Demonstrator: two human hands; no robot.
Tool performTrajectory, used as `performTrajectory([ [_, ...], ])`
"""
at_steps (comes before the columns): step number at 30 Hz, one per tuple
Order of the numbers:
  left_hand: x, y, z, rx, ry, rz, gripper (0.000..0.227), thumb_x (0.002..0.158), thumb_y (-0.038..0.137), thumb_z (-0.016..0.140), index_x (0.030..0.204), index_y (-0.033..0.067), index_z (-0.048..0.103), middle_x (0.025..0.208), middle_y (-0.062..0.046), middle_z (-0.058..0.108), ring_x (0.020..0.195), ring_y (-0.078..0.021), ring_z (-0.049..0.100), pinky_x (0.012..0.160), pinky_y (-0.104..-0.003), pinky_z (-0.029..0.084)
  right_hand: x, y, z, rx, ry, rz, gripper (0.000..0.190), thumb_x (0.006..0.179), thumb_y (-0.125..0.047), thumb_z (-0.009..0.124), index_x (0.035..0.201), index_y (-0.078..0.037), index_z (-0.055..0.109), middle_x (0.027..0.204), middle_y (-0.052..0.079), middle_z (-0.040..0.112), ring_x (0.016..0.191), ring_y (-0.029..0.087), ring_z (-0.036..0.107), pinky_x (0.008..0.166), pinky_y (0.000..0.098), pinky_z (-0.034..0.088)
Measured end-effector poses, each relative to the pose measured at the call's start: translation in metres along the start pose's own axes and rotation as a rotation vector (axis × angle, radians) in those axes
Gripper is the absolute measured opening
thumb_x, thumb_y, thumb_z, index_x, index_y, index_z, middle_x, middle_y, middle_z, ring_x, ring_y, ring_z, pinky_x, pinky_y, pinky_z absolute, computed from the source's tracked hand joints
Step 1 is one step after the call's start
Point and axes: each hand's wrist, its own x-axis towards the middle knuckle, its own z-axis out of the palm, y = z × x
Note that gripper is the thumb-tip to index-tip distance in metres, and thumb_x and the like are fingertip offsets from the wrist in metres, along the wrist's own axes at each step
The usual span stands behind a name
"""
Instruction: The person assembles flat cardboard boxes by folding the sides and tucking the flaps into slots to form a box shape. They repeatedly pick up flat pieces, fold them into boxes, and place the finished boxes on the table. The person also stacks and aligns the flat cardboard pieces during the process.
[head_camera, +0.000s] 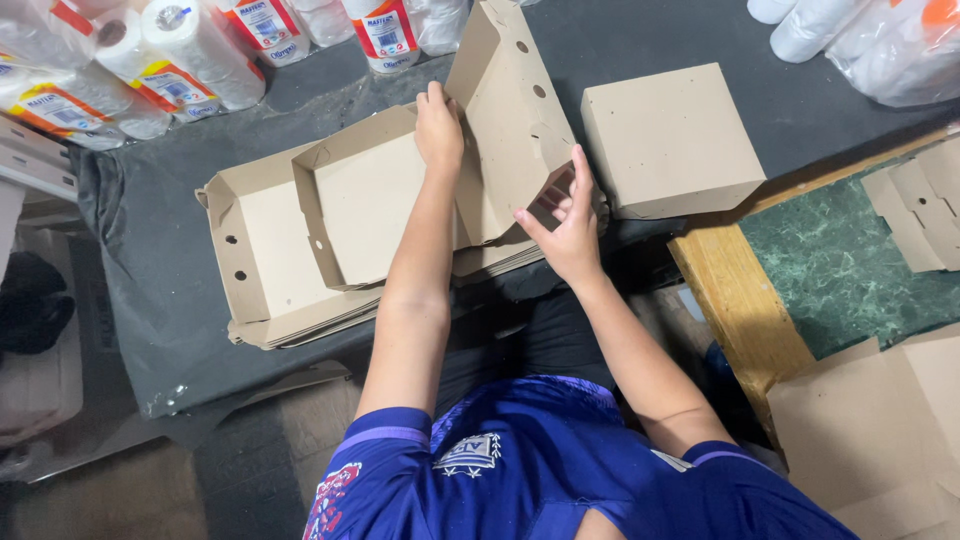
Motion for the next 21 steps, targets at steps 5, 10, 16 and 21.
performTrajectory([
  [5,0.0,0.003,-0.002,0.023,-0.043,-0.017,0.014,0.101,0.017,0.053,0.109,0.0129,0.042,0.107,-0.014,0.056,0.091,-0.044,0.063,0.068,-0.058,0.048,0.001,-0.001,-0.004,-0.046,-0.004,0.032,0.104,0.087,-0.027,0.085,0.161,-0.027,0.012,0.163,0.027,0.031,0.137,0.034,0.049,0.105,0.043,0.054],
  [10,-0.003,0.012,-0.003,0.056,-0.006,0.009,0.018,0.098,0.013,0.057,0.106,0.0136,0.041,0.105,-0.012,0.057,0.093,-0.0419,0.065,0.067,-0.058,0.049,0.003,-0.012,-0.009,0.012,-0.005,-0.004,0.104,0.088,-0.02,0.084,0.161,-0.025,0.011,0.159,0.03,0.039,0.131,0.033,0.061,0.102,0.0415,0.056],
  [16,0.0,0.008,0.011,0.173,0.131,0.109,0.023,0.085,0.0,0.056,0.099,0.0155,0.046,0.095,-0.009,0.055,0.071,-0.0407,0.065,0.05,-0.055,0.045,0.001,-0.014,-0.016,0.125,0.015,0.022,0.1,0.092,-0.006,0.077,0.161,-0.027,0.007,0.15,0.026,0.044,0.13,0.032,0.057,0.103,0.0455,0.059],
  [21,-0.003,0.02,-0.005,0.104,0.119,0.072,0.018,0.085,0.0,0.055,0.096,0.0136,0.049,0.1,-0.011,0.052,0.082,-0.0432,0.064,0.058,-0.06,0.05,0.0,-0.009,-0.018,0.223,0.053,-0.05,0.096,0.086,0.016,0.052,0.163,-0.017,0.006,0.171,0.02,0.013,0.157,0.03,0.028,0.126,0.0401,0.036],
])
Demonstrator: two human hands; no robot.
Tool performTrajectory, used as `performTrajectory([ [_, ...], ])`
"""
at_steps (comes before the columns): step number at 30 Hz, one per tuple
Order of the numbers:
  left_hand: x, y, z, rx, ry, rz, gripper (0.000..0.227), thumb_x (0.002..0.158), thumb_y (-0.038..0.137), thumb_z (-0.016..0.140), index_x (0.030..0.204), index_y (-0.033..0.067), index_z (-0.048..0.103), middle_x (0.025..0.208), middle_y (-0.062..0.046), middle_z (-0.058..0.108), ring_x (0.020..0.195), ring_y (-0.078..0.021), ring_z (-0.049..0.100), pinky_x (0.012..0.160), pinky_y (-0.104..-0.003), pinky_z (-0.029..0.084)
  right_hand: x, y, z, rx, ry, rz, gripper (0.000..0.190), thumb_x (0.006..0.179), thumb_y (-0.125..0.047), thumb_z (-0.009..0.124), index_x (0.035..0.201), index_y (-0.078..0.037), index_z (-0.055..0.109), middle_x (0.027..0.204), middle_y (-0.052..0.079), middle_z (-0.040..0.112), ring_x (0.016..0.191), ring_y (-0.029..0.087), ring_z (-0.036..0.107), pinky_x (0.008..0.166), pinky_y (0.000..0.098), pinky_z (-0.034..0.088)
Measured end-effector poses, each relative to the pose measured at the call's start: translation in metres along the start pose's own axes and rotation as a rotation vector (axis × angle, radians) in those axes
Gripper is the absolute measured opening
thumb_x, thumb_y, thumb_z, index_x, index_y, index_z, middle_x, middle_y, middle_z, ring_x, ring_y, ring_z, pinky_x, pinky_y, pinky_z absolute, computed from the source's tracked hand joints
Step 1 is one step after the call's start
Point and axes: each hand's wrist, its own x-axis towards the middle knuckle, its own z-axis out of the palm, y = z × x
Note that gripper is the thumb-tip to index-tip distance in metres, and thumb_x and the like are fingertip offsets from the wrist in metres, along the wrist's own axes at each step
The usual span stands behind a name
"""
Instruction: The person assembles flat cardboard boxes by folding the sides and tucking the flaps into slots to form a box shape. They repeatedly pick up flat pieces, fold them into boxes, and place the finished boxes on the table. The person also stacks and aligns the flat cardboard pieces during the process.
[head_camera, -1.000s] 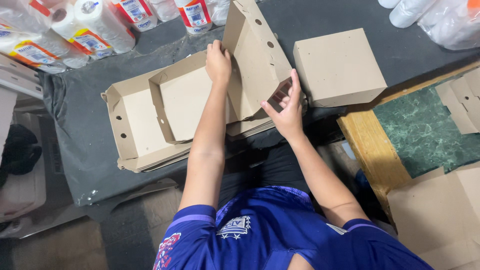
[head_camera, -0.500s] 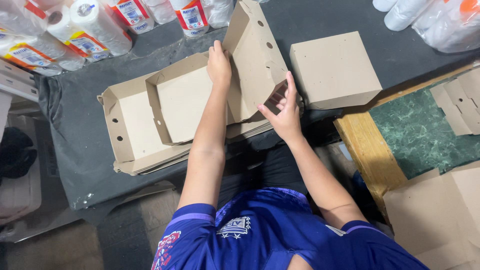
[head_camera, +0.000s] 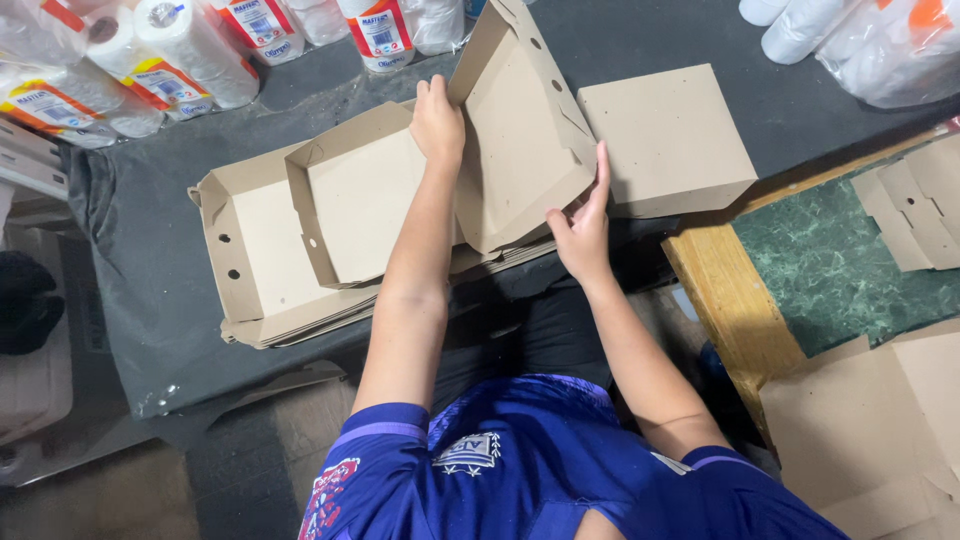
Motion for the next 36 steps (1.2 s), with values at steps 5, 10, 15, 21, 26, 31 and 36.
performTrajectory([
  [5,0.017,-0.003,-0.025,-0.085,-0.012,0.051,0.004,0.088,0.008,0.056,0.088,0.0126,0.057,0.095,-0.008,0.048,0.083,-0.0343,0.056,0.058,-0.053,0.045,0.005,0.037,-0.007,0.013,0.155,0.21,0.074,0.085,0.0,0.049,0.153,-0.015,0.024,0.151,0.008,0.039,0.131,0.019,0.042,0.099,0.0321,0.038],
  [10,0.035,-0.005,-0.049,-0.098,0.045,0.101,0.002,0.092,0.014,0.058,0.091,0.0138,0.06,0.095,-0.008,0.049,0.084,-0.032,0.056,0.058,-0.05,0.046,0.008,0.063,-0.007,0.33,0.225,0.495,0.057,0.09,-0.01,0.05,0.142,-0.027,0.035,0.151,-0.001,0.053,0.121,0.017,0.056,0.079,0.0359,0.044],
  [15,0.054,-0.027,-0.048,-0.037,0.125,0.141,0.006,0.093,0.018,0.062,0.095,0.0152,0.067,0.094,-0.006,0.058,0.089,-0.0333,0.057,0.065,-0.05,0.049,0.003,0.063,0.001,0.596,0.239,0.621,0.059,0.089,-0.003,0.05,0.143,-0.026,0.041,0.144,0.007,0.057,0.116,0.026,0.062,0.074,0.0358,0.047],
  [21,0.058,-0.05,-0.032,0.24,0.239,0.19,0.037,0.08,0.012,0.078,0.111,0.0155,0.059,0.103,-0.005,0.062,0.092,-0.0327,0.058,0.07,-0.049,0.049,-0.017,0.089,0.017,0.616,0.236,0.792,0.039,0.093,0.002,0.055,0.126,-0.018,0.045,0.104,0.008,0.053,0.064,0.016,0.054,0.083,0.0442,0.057],
  [26,0.042,-0.079,-0.01,0.495,0.275,0.23,0.021,0.089,0.014,0.059,0.108,0.0221,0.057,0.097,-0.003,0.059,0.086,-0.0284,0.058,0.066,-0.043,0.049,-0.037,0.095,0.027,0.59,0.168,0.805,0.038,0.094,0.0,0.057,0.123,-0.016,0.039,0.128,0.013,0.057,0.101,0.029,0.065,0.096,0.0519,0.057],
  [31,0.027,-0.082,0.001,0.385,-0.075,0.34,0.034,0.083,0.013,0.073,0.114,0.0175,0.061,0.114,-0.012,0.051,0.1,-0.0356,0.053,0.078,-0.052,0.05,-0.04,0.088,0.022,0.515,0.091,0.789,0.046,0.097,-0.004,0.055,0.14,-0.013,0.041,0.143,0.014,0.058,0.12,0.036,0.066,0.102,0.0556,0.055],
  [36,0.013,-0.059,-0.022,0.29,-0.426,0.187,0.058,0.091,0.058,0.071,0.134,0.0214,0.056,0.143,-0.014,0.044,0.133,-0.0375,0.039,0.107,-0.055,0.037,-0.043,0.087,0.01,0.211,-0.05,0.849,0.03,0.097,-0.025,0.067,0.101,-0.001,0.049,0.097,0.016,0.063,0.093,0.041,0.078,0.076,0.0428,0.067],
])
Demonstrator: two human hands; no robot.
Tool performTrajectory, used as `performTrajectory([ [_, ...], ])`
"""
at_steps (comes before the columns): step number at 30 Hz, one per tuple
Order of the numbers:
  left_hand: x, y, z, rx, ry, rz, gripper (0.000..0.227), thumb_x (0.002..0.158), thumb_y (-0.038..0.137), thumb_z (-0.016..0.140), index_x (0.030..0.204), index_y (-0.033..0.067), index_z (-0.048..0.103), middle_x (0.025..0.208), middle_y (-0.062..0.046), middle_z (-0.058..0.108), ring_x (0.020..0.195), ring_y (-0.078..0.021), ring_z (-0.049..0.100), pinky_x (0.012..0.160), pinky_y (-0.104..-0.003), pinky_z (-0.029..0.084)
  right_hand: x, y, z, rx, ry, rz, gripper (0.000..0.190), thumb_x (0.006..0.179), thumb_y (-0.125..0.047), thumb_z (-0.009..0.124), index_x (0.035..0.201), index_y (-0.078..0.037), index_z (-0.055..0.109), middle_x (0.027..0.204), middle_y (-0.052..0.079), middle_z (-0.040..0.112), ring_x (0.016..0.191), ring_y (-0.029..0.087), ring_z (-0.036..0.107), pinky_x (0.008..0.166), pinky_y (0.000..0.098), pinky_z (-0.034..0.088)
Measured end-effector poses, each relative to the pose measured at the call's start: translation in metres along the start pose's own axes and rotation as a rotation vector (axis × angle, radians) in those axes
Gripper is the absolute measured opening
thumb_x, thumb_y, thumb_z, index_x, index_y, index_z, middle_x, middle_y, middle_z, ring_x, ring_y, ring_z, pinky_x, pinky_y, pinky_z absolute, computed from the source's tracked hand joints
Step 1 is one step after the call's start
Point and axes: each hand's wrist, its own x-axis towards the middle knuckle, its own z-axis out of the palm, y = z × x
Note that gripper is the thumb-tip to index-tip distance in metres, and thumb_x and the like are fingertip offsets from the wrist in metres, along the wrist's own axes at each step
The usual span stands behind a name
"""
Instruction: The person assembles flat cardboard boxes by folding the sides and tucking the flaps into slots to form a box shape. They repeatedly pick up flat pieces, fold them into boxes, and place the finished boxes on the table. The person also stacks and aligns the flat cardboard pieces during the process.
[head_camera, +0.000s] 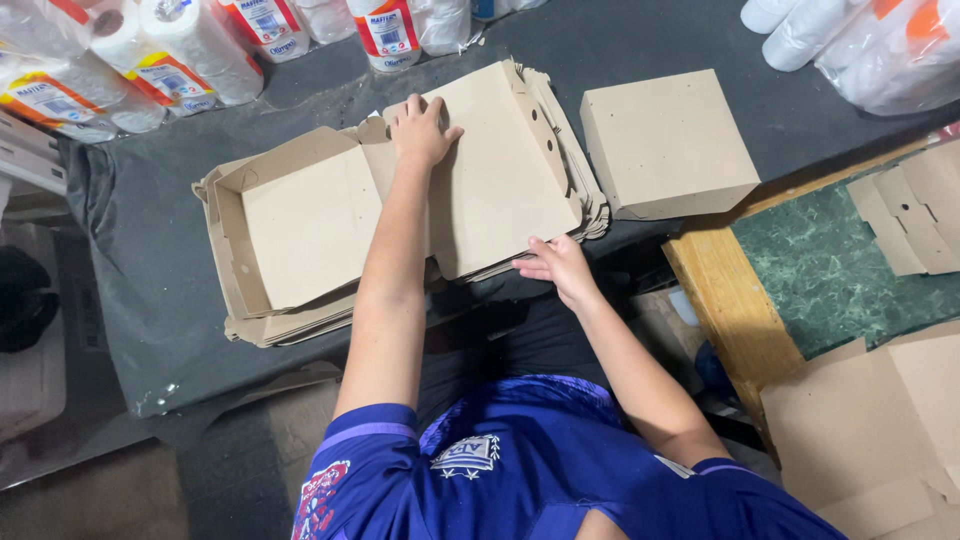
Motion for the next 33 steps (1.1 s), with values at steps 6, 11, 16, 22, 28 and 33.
performTrajectory([
  [6,-0.01,0.011,-0.006,0.042,-0.129,-0.038,0.048,0.089,0.042,0.07,0.132,0.0242,0.058,0.148,-0.014,0.035,0.139,-0.0366,0.034,0.109,-0.057,0.035,-0.006,-0.001,-0.005,-0.231,0.068,-0.07,0.037,0.099,-0.038,0.064,0.08,-0.005,0.063,0.064,0.012,0.068,0.065,0.022,0.077,0.054,0.0237,0.058],
  [11,-0.013,-0.002,0.009,0.012,-0.111,0.014,0.04,0.087,0.042,0.071,0.121,0.0203,0.07,0.134,-0.011,0.048,0.131,-0.0331,0.044,0.109,-0.053,0.038,-0.015,-0.014,0.009,-0.34,0.006,-0.198,0.041,0.102,-0.035,0.059,0.074,-0.006,0.061,0.05,0.009,0.059,0.053,0.018,0.07,0.044,0.0201,0.043],
  [16,-0.046,-0.017,-0.002,-0.028,-0.064,0.024,0.03,0.089,0.035,0.078,0.115,0.0206,0.076,0.119,-0.015,0.07,0.124,-0.0339,0.064,0.11,-0.058,0.044,-0.012,-0.025,0.04,-0.442,-0.15,-0.384,0.039,0.104,-0.03,0.065,0.075,-0.005,0.07,0.049,0.015,0.062,0.037,0.016,0.06,0.036,0.0198,0.047],
  [22,-0.127,-0.048,-0.062,-0.065,-0.074,0.105,0.025,0.094,0.037,0.069,0.109,0.0172,0.074,0.108,-0.014,0.072,0.111,-0.036,0.069,0.098,-0.056,0.052,-0.022,-0.048,0.1,-0.549,-0.377,-0.464,0.03,0.105,-0.024,0.061,0.082,-0.008,0.071,0.057,0.011,0.068,0.041,0.01,0.056,0.043,0.0188,0.043],
  [28,-0.217,-0.099,-0.136,-0.16,-0.129,0.031,0.025,0.098,0.031,0.067,0.112,0.012,0.074,0.108,-0.015,0.073,0.113,-0.0369,0.067,0.1,-0.056,0.051,-0.009,-0.056,0.154,-0.673,-0.584,-0.544,0.019,0.105,-0.022,0.062,0.091,-0.013,0.072,0.066,0.005,0.072,0.055,0.008,0.064,0.052,0.0198,0.048],
  [33,-0.283,-0.155,-0.174,-0.14,-0.216,-0.002,0.029,0.103,0.007,0.048,0.117,0.0142,0.071,0.119,-0.014,0.07,0.119,-0.0386,0.064,0.102,-0.053,0.05,-0.011,-0.063,0.196,-0.85,-0.695,-0.545,0.009,0.101,-0.02,0.066,0.101,-0.017,0.074,0.077,0.002,0.075,0.072,0.01,0.061,0.071,0.0252,0.05],
])
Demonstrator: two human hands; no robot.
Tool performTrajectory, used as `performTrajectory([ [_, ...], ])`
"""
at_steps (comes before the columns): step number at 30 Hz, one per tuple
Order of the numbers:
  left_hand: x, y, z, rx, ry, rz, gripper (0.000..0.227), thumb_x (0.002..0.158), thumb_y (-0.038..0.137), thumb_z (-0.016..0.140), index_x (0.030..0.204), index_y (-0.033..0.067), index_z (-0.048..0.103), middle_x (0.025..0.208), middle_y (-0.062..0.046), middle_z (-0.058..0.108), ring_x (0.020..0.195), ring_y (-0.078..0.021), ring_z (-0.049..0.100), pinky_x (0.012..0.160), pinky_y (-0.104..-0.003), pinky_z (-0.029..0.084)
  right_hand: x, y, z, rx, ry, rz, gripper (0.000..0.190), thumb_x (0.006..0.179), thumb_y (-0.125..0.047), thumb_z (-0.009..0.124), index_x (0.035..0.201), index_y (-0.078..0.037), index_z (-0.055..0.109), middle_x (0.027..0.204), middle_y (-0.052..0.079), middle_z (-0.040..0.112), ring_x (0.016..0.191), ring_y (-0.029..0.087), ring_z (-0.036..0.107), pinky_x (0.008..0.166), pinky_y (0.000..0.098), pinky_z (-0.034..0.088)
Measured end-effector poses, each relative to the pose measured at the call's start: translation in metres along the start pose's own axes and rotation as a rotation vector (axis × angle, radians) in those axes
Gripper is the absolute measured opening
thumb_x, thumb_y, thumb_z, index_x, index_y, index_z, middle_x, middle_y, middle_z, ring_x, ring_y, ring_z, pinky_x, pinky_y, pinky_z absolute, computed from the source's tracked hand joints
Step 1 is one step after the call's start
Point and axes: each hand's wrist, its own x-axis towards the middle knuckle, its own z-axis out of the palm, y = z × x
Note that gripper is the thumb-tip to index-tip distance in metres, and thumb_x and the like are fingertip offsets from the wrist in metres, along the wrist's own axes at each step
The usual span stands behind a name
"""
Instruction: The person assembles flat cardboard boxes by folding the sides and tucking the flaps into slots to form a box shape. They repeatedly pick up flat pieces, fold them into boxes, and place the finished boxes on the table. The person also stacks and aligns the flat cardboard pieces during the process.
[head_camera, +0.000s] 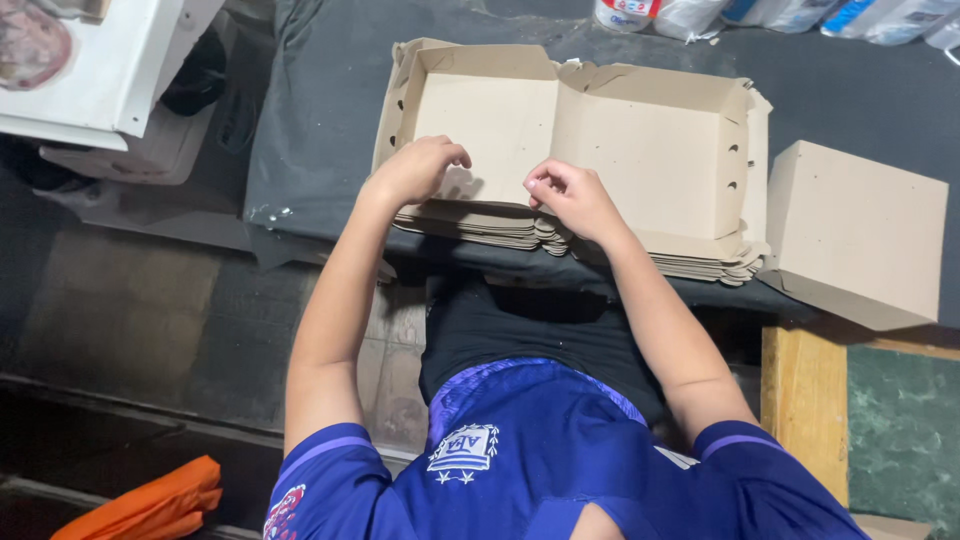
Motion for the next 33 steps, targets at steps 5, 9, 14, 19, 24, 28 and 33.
performTrajectory([
  [5,-0.038,-0.028,0.006,-0.005,-0.025,-0.101,0.029,0.101,0.005,0.049,0.118,0.0149,0.071,0.121,-0.013,0.069,0.121,-0.0364,0.063,0.104,-0.051,0.051,0.03,-0.036,0.012,-0.064,-0.143,-0.016,0.013,0.099,-0.02,0.067,0.107,-0.012,0.072,0.086,0.007,0.076,0.082,0.019,0.066,0.079,0.0339,0.054],
  [9,-0.047,-0.047,0.027,0.027,0.081,-0.044,0.02,0.1,0.007,0.057,0.106,0.0193,0.072,0.107,-0.007,0.071,0.112,-0.0308,0.067,0.1,-0.046,0.051,0.074,-0.02,0.025,-0.213,-0.348,0.018,0.022,0.097,-0.027,0.068,0.116,-0.016,0.071,0.103,0.009,0.076,0.096,0.023,0.072,0.079,0.0368,0.059],
  [14,-0.042,-0.064,0.05,0.048,0.168,-0.017,0.017,0.097,0.01,0.062,0.099,0.0241,0.07,0.1,0.001,0.072,0.108,-0.0238,0.068,0.099,-0.041,0.05,0.104,0.006,0.047,-0.146,-0.558,0.079,0.031,0.097,-0.025,0.067,0.124,-0.009,0.068,0.114,0.017,0.072,0.102,0.026,0.07,0.081,0.0335,0.06],
  [19,-0.044,-0.059,0.053,0.014,0.172,-0.003,0.013,0.092,0.011,0.071,0.097,0.0218,0.069,0.098,0.001,0.074,0.108,-0.0235,0.069,0.1,-0.042,0.049,0.115,0.042,0.059,-0.041,-0.652,0.095,0.04,0.098,-0.029,0.068,0.132,-0.008,0.063,0.12,0.017,0.068,0.104,0.022,0.062,0.087,0.0315,0.056],
  [24,-0.043,-0.055,0.064,0.145,0.22,0.071,0.008,0.098,0.021,0.065,0.097,0.0283,0.065,0.091,0.005,0.072,0.101,-0.0185,0.067,0.097,-0.035,0.044,0.121,0.086,0.068,0.17,-0.656,0.107,0.043,0.094,-0.025,0.075,0.132,-0.008,0.062,0.116,0.006,0.068,0.1,0.011,0.066,0.086,0.0247,0.057],
  [28,-0.043,-0.054,0.064,0.195,0.241,0.081,0.012,0.1,0.019,0.058,0.097,0.0302,0.064,0.088,0.006,0.071,0.098,-0.0175,0.065,0.091,-0.033,0.044,0.12,0.104,0.074,0.239,-0.592,0.115,0.038,0.096,-0.021,0.073,0.129,-0.007,0.064,0.11,0.006,0.07,0.097,0.013,0.07,0.085,0.0251,0.059],
  [33,-0.033,-0.053,0.065,0.227,0.173,0.104,0.026,0.101,0.012,0.049,0.102,0.0311,0.067,0.098,0.005,0.069,0.104,-0.0191,0.061,0.087,-0.035,0.041,0.122,0.114,0.07,0.457,-0.441,0.198,0.032,0.101,-0.019,0.065,0.128,-0.003,0.06,0.104,0.012,0.071,0.092,0.017,0.075,0.082,0.0266,0.064],
])
